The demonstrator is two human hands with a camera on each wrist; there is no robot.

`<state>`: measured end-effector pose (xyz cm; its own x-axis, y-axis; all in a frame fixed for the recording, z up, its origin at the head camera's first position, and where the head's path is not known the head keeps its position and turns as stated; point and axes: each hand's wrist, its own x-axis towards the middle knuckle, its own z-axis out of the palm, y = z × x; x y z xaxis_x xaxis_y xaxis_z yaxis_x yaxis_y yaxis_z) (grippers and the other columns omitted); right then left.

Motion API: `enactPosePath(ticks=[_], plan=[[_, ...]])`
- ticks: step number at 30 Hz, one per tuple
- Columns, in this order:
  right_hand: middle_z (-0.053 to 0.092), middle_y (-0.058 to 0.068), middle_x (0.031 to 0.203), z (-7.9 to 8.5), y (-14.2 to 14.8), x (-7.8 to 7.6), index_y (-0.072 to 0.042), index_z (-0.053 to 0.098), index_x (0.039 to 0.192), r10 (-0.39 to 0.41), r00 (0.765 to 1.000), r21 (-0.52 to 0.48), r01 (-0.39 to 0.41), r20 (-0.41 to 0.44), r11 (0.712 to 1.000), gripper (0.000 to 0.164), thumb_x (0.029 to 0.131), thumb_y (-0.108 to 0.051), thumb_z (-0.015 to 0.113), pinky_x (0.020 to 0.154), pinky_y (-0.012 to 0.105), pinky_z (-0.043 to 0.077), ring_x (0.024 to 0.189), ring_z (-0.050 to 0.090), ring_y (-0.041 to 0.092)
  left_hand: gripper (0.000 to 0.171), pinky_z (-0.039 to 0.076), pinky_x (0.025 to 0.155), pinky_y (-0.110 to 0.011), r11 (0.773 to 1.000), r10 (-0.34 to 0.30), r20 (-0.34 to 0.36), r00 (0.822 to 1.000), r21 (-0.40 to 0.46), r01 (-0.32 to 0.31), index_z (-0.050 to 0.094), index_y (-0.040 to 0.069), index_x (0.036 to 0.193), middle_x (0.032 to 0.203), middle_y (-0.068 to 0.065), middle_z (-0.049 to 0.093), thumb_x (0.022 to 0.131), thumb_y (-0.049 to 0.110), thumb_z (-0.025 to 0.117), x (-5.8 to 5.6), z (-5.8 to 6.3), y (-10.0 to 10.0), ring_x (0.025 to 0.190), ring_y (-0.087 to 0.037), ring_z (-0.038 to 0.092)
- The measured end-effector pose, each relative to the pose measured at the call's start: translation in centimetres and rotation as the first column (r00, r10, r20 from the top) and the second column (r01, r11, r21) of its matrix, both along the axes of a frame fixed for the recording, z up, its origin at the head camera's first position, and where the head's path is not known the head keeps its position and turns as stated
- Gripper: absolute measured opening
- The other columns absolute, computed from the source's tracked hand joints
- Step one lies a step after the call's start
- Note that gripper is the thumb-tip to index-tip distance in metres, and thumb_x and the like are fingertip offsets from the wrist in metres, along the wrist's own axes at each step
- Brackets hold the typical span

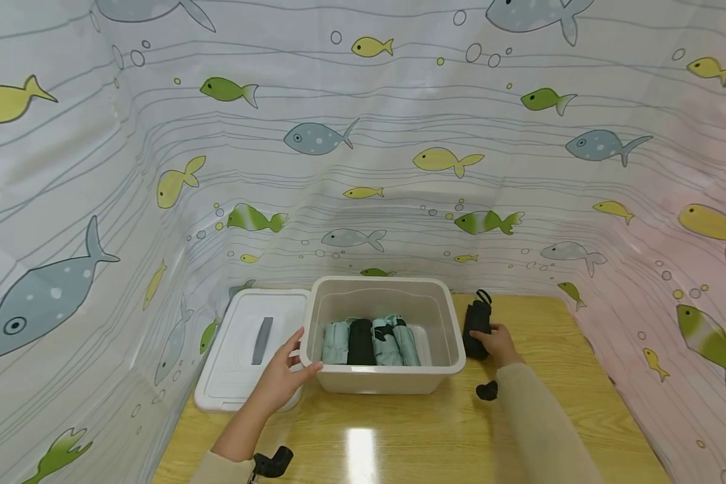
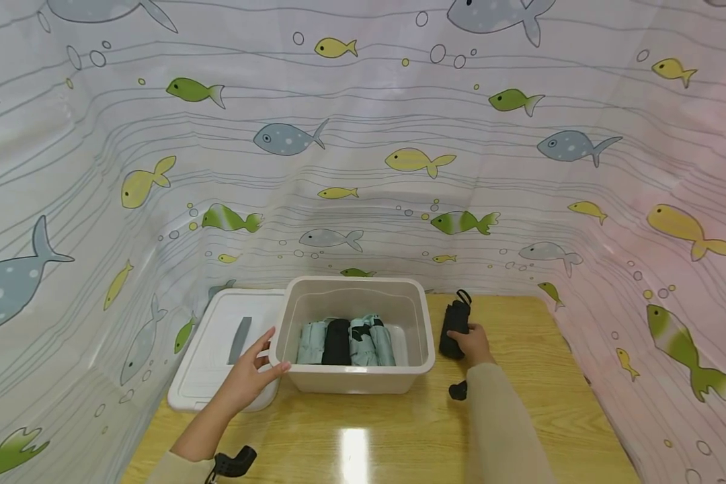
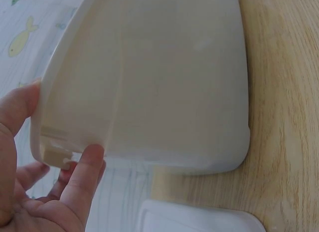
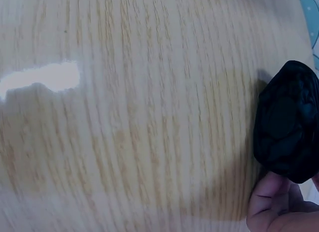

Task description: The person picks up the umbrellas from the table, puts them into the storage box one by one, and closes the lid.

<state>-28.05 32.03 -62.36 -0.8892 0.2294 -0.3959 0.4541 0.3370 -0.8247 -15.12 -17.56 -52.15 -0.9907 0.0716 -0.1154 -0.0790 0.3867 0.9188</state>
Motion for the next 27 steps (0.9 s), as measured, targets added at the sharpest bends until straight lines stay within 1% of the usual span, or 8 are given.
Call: enactPosePath(ticks=[7,13,16,21,23,27], plan=[[0.023,0.039,0.151,0.1,0.3,0.4,0.011,0.022,0.152,0.007,1.0,0.028,-0.006,-0.02,1.0,0.08,0.094,-0.02,0.069,0.112,0.059,0.031,0.138,0.029,0.053,0.09,0.056,0.089,-0.041,1.0,0.002,0.001,1.0,0.001,-0.002,0.025,0.017,0.16,0.148,-0.022,0.041,0.089,0.03,0.079,-0.1,0.1,0.0,0.126,-0.04,0.052],[0.02,0.039,0.153,0.4,1.7,0.9,0.01,0.021,0.153,0.037,0.999,0.036,-0.038,0.028,0.999,0.082,0.095,-0.024,0.067,0.113,0.059,0.029,0.139,0.027,0.053,0.092,0.055,0.09,-0.041,1.0,-0.005,0.006,1.0,-0.005,0.005,0.024,0.018,0.161,0.148,-0.022,0.04,0.088,0.034,0.079,0.0,0.1,-0.1,0.128,-0.041,0.051],[0.017,0.039,0.154,0.7,2.2,1.2,0.011,0.016,0.155,0.034,0.997,-0.01,-0.033,0.068,0.999,0.083,0.097,-0.024,0.065,0.112,0.06,0.03,0.14,0.026,0.054,0.092,0.055,0.091,-0.043,1.0,-0.004,0.002,1.0,-0.009,0.005,0.024,0.017,0.161,0.148,-0.022,0.041,0.089,0.033,0.079,-0.1,0.1,-0.1,0.128,-0.041,0.052],[0.017,0.038,0.155,1.1,2.5,1.6,0.009,0.011,0.156,0.008,0.992,-0.093,0.004,0.128,0.996,0.085,0.098,-0.024,0.063,0.109,0.06,0.035,0.14,0.028,0.052,0.092,0.054,0.093,-0.044,1.0,0.001,0.006,1.0,-0.017,-0.001,0.024,0.019,0.161,0.148,-0.019,0.041,0.088,0.033,0.079,-0.2,0.0,-0.2,0.129,-0.04,0.051],[0.018,0.038,0.155,1.1,2.6,1.7,0.009,0.011,0.156,0.005,0.991,-0.095,0.008,0.135,0.995,0.085,0.098,-0.024,0.064,0.109,0.059,0.036,0.14,0.029,0.052,0.093,0.054,0.093,-0.044,1.0,0.001,0.01,1.0,-0.019,-0.001,0.024,0.02,0.161,0.148,-0.019,0.041,0.088,0.035,0.079,-0.3,-0.1,-0.3,0.129,-0.04,0.051],[0.017,0.038,0.155,1.0,2.7,1.7,0.01,0.012,0.155,0.001,0.992,-0.082,0.01,0.127,0.997,0.086,0.097,-0.022,0.066,0.112,0.058,0.032,0.141,0.026,0.052,0.094,0.055,0.092,-0.042,1.0,-0.005,0.011,1.0,-0.011,0.006,0.024,0.02,0.161,0.149,-0.02,0.041,0.087,0.037,0.079,-0.4,-0.2,-0.2,0.129,-0.039,0.052]])
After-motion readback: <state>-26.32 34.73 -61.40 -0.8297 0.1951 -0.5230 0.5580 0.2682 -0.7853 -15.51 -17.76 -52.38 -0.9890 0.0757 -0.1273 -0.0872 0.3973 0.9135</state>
